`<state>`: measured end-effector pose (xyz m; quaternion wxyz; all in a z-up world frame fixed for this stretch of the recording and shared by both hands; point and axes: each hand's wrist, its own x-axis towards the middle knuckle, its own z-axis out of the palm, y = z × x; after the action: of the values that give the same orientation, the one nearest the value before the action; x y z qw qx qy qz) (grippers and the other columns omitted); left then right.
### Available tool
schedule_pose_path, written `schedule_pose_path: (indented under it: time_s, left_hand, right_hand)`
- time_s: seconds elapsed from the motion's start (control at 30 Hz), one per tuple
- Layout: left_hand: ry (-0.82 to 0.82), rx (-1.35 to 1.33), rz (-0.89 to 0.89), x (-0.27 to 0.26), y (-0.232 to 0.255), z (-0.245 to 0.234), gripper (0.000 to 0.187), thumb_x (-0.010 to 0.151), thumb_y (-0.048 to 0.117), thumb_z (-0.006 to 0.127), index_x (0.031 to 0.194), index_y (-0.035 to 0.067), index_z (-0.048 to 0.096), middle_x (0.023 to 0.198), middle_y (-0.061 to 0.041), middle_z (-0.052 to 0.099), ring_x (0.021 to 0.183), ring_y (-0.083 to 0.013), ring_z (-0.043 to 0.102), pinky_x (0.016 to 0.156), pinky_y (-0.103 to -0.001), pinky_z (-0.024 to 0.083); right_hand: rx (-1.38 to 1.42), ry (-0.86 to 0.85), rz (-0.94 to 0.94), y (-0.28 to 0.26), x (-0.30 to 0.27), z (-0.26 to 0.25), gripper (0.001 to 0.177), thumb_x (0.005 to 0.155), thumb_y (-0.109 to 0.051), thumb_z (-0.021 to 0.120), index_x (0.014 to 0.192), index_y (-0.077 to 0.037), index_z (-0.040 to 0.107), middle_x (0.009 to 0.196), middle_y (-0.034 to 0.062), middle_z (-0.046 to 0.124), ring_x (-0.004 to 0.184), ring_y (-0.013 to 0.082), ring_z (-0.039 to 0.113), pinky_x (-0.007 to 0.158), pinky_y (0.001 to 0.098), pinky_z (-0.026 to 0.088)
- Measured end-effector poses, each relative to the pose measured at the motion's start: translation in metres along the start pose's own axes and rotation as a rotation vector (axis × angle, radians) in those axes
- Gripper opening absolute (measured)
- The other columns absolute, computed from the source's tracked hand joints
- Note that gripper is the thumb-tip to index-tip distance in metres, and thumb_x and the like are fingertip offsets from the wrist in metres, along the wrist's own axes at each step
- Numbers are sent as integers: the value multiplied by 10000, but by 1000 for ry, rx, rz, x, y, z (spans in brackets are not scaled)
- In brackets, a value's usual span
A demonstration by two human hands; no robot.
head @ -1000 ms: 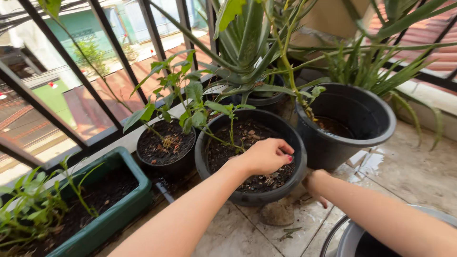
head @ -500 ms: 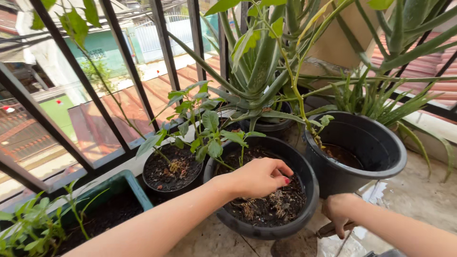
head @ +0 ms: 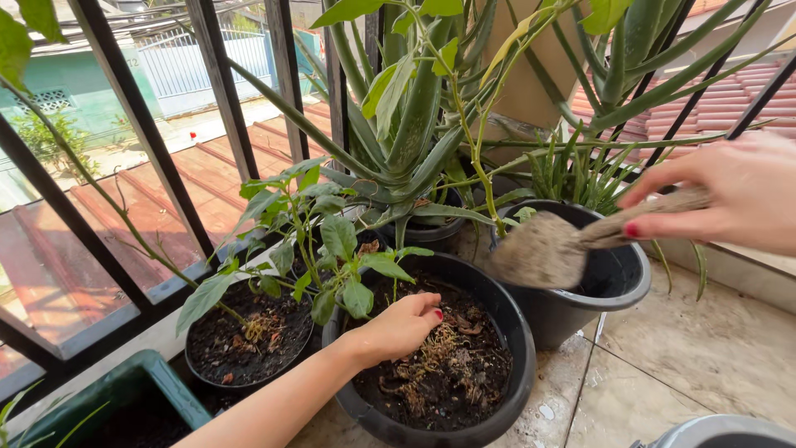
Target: The person carries a bucket of water to a balcony and uses a blue scoop to pour water into several potted plants, occasionally using a small trowel to dig in the soil.
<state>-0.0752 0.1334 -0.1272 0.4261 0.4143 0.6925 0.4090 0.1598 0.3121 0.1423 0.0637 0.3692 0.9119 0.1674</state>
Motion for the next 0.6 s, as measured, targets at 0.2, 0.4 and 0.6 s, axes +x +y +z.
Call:
schedule_pose_path:
  time_s: [0.2,0.4,0.6]
  left_hand:
    - [-13,-8,126,-9,-28,-15,525,1026,269,530,1497,43,473,1285,-107,718,798,-141,594,734,-341,505]
    - [214,212,368,-61,-25,-14,400,1055,325,513,1180,-3,704,849,-163,739,712,-261,657,688,-391,517]
    - [263,302,392,-81,0,-14,364,1050,303,515,1084,-2,712,745,-180,669,676,-362,614,641,-425,484]
  right_hand:
    - [246,84,-350,-105,9,31,411,735,-426,872,1028,-158,766,814,102,767,830,294,728,792,398,565]
    - [941,233,-335,-131,30,62,307,743,-292,845,891,-44,742,770,110,802,695,210,768,693,330,588]
    - [955,359,-317,-117,39,74,294,797,-275,813,927,-36,701,775,88,792,684,159,773,670,311,591]
